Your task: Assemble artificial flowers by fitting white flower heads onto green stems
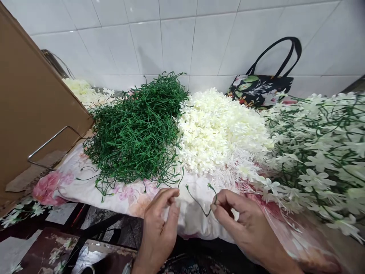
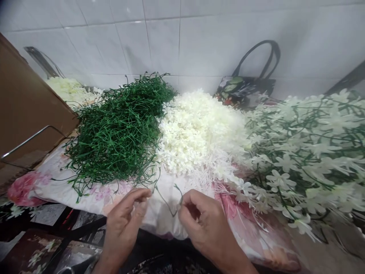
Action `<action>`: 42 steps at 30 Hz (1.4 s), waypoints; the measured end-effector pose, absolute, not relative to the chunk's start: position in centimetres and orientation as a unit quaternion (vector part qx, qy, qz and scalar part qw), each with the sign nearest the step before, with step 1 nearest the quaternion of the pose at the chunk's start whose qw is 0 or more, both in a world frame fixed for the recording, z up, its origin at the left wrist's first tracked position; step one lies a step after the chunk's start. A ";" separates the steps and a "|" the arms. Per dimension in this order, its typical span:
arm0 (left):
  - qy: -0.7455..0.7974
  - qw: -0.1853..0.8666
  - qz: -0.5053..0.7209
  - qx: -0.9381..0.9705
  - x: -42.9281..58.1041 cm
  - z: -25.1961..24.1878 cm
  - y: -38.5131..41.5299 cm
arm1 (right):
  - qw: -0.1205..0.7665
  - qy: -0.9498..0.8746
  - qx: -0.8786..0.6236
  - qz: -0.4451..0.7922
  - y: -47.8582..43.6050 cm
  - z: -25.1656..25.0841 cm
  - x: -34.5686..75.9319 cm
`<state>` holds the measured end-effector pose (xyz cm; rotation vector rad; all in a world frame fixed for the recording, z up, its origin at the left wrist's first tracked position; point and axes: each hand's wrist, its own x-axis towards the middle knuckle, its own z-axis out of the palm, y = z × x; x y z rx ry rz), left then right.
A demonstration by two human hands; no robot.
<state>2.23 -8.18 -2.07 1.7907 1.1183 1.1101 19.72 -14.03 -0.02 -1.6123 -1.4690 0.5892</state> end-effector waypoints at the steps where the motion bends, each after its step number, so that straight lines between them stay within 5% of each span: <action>1: 0.430 0.452 0.408 0.667 2.7 -1.7 -8.5 | 0.436 -0.598 -0.635 0.222 -14.2 -0.1 19.3; 4: 0.398 0.639 0.369 0.544 4.3 -1.0 -9.1 | 0.462 -0.619 -0.607 0.187 -14.3 -0.5 18.0; 8: 0.379 0.725 0.386 0.427 5.9 -0.8 -9.4 | 0.474 -0.638 -0.590 0.139 -14.2 -1.7 16.9; 17: 0.398 0.695 0.441 0.405 5.9 -1.6 -10.0 | 0.362 -0.712 -0.592 0.109 -14.7 -1.7 18.3; 26: 0.442 0.677 0.392 0.439 6.8 -1.1 -8.3 | 0.169 -0.765 -0.612 -0.104 -13.0 -1.6 26.2; 33: 0.445 0.553 0.372 0.599 9.3 -0.7 -5.8 | 0.266 -0.779 -0.558 -0.106 -12.1 -1.8 25.9; 42: 0.436 0.162 0.250 0.849 12.3 -1.4 -4.3 | 0.396 -0.714 -0.577 -0.003 -12.2 -1.9 26.2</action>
